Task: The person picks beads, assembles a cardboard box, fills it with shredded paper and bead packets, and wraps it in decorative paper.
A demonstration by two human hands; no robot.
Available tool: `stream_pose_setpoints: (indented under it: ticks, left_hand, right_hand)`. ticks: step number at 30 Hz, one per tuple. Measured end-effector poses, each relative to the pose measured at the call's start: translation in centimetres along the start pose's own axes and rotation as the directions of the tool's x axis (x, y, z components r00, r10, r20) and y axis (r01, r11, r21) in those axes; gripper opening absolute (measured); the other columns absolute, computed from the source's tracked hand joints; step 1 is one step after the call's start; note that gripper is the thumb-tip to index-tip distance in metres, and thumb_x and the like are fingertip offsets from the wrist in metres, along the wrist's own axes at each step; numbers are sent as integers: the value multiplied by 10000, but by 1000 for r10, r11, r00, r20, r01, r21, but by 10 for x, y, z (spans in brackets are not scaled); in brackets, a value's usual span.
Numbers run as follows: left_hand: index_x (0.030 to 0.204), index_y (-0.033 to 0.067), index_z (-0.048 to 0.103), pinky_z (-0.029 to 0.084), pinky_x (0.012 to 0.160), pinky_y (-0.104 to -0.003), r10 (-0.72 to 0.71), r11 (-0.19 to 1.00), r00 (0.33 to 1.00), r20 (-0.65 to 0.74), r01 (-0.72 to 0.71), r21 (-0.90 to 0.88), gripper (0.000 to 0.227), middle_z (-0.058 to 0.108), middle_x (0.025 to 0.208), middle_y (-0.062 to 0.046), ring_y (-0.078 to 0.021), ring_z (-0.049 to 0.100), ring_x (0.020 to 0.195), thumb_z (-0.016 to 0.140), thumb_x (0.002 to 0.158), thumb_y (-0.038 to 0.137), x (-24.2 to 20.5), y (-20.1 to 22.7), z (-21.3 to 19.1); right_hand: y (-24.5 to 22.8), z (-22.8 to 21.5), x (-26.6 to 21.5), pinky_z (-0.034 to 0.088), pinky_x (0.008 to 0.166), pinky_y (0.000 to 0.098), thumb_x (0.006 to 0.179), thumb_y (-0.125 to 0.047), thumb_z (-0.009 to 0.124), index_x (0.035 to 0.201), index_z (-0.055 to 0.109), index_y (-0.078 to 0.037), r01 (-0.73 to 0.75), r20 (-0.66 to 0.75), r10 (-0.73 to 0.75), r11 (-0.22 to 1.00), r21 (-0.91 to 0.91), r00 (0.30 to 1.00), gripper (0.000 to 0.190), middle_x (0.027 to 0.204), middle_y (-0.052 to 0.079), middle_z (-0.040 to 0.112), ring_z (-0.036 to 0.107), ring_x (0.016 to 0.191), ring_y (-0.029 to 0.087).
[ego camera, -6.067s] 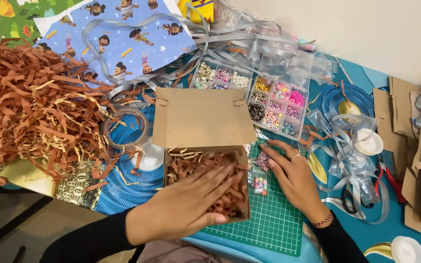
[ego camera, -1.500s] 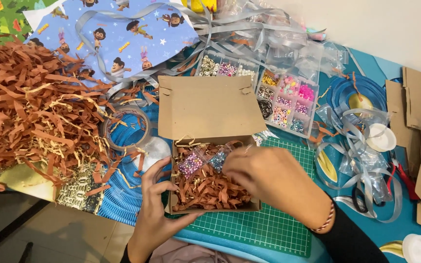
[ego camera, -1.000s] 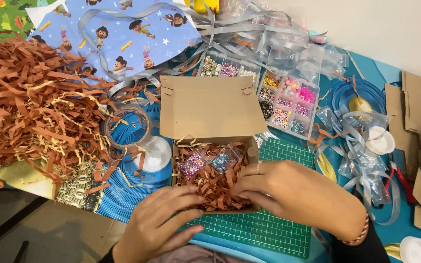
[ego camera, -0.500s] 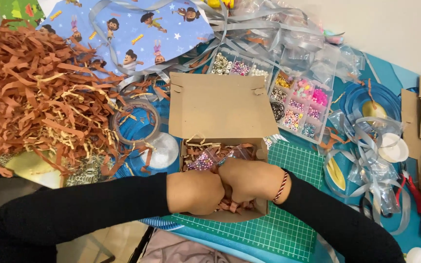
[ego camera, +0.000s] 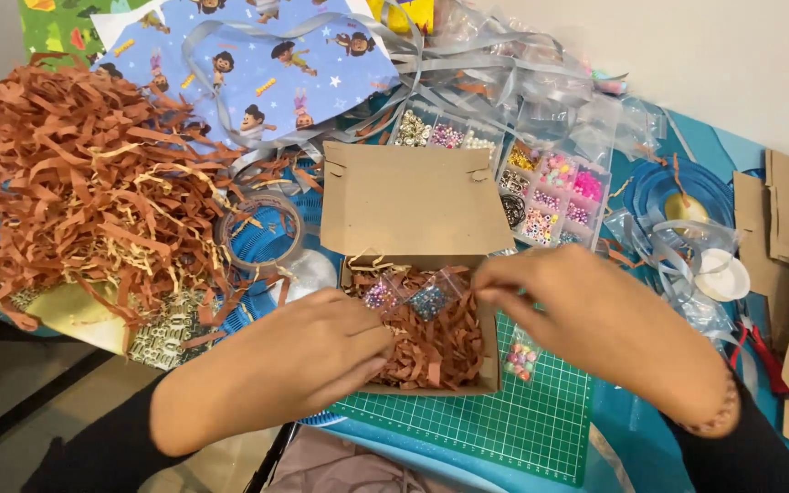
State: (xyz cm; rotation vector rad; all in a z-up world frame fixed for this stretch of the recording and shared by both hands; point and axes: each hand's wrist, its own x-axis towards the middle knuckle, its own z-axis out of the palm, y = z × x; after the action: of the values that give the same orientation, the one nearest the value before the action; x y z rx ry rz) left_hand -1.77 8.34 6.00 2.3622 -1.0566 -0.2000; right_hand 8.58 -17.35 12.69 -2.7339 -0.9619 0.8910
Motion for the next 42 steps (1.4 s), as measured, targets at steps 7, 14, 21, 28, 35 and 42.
stream_pose_setpoints:
  ticks: [7, 14, 21, 28, 35, 42]
  left_hand:
    - [924, 154, 677, 503, 881, -376, -82, 996, 542, -836, 18, -86, 176, 716, 914, -5, -216, 727, 939, 532, 1005, 212, -41, -17, 104]
    - [1155, 142, 707, 530, 978, -426, -232, 973, 665, -710, 156, -172, 315, 726, 1267, -53, -262, 717, 1199, 483, 1029, 324, -20, 22, 80]
    - [1481, -77, 417, 224, 1264, -572, -260, 740, 930, -262, 366, 565, 839, 331, 1587, -371, -486, 310, 1498, 363, 992, 604, 11, 20, 126]
    - [1449, -41, 549, 479, 1106, -430, -208, 798, 911, -357, 369, 477, 486, 622, 1399, -258, -341, 622, 1282, 518, 1023, 191, 8, 24, 176]
    - [1396, -11, 623, 628, 829, -437, -226, 903, 973, -40, 225, 367, 618, 631, 1350, -304, -363, 710, 1104, 763, 809, 119, 11, 12, 149]
    - [1534, -76, 418, 573, 836, -486, -137, 944, 990, 25, 122, 307, 613, 565, 1368, -390, -448, 649, 1120, 543, 1007, 210, 6, 20, 111]
  right_hand:
    - [93, 84, -16, 630, 964, 438, 1000, -301, 544, 1286, 677, -185, -273, 13, 274, 952, 135, 962, 336, 1337, -11, 714, 734, 1156, 238]
    - [100, 121, -15, 618, 788, 436, 903, -294, 761, 1048, 700, -271, -233, 69, 226, 965, 120, 972, 158, 1344, -113, 558, 704, 1018, 193]
    - [80, 107, -22, 465, 647, 300, 922, -256, 776, 1198, 553, -327, -313, 226, 259, 916, 250, 939, 362, 916, -61, 711, 623, 669, 126]
    - [113, 106, -35, 615, 651, 317, 893, -225, 822, 984, 745, -230, -315, 30, 331, 859, 403, 943, 119, 817, -21, 603, 659, 708, 127]
    - [96, 79, -38, 787, 849, 315, 783, -321, 848, 881, 679, -195, -256, -254, 392, 861, 440, 884, 233, 798, -24, 757, 862, 743, 150]
    - [47, 50, -12, 800, 746, 313, 824, -257, 780, 941, 731, -165, -23, -265, 227, 798, 602, 937, 157, 870, 28, 903, 937, 785, 162]
